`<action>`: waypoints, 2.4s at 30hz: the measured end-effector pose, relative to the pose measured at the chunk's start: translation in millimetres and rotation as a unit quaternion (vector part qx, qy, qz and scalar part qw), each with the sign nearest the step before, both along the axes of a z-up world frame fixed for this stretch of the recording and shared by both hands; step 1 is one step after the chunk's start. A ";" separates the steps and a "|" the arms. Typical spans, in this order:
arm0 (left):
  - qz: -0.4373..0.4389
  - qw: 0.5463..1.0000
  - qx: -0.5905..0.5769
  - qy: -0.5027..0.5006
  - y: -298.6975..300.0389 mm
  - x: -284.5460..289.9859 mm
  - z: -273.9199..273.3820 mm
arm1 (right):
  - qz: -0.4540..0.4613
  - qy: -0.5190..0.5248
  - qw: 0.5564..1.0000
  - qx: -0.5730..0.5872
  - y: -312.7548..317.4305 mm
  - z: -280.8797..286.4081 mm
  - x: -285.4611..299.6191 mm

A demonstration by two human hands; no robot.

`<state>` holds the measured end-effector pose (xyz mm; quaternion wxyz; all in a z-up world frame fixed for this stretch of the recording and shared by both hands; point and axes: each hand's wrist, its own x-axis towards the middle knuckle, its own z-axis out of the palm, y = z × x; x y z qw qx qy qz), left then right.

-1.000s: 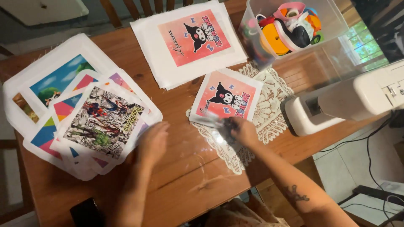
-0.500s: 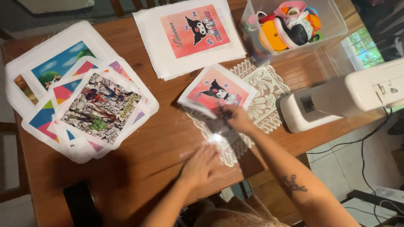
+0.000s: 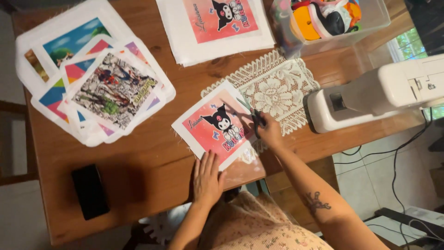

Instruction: Cutting out printed cartoon designs from a sheet using scissors

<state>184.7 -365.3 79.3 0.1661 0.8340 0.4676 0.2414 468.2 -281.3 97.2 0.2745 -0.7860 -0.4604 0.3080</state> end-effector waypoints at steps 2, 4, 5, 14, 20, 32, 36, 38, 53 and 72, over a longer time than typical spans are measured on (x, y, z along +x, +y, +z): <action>0.024 0.997 -0.015 0.065 -1.6 -3.6 -12.0 | -0.074 0.062 0.987 0.130 -11.2 6.4 -8.3; 0.033 0.996 -0.028 0.082 -9.8 -11.3 -11.6 | -0.114 0.139 0.974 0.140 -25.8 21.7 -1.3; 0.039 0.994 -0.040 0.098 -13.1 -15.2 -11.2 | -0.157 0.213 0.953 0.150 -32.7 29.7 2.2; 0.224 0.959 -0.095 -0.144 -52.5 -19.0 -20.2 | 0.015 0.251 0.963 -0.100 -154.9 34.5 25.6; 0.333 0.801 -0.286 -0.408 -74.0 -17.3 -52.1 | 0.043 0.428 0.860 -0.275 -203.6 -4.8 -16.1; 0.306 0.734 -0.316 -0.518 -67.4 7.8 -39.6 | 0.075 0.496 0.818 -0.283 -220.9 -52.8 -40.5; 0.323 0.717 -0.328 -0.523 -70.1 6.9 -43.0 | 0.099 0.474 0.830 -0.279 -217.0 -43.0 -52.3; 0.339 0.712 -0.320 -0.526 -72.4 4.8 -40.0 | 0.124 0.441 0.842 -0.286 -214.7 -40.8 -58.1; 0.416 0.697 -0.435 -0.390 -61.3 -24.2 -102.6 | 0.112 0.389 0.872 -0.274 -191.1 14.2 -105.7; 0.377 0.722 -0.477 -0.331 -40.5 -13.9 -45.3 | 0.114 0.310 0.890 -0.313 -189.1 12.5 -116.4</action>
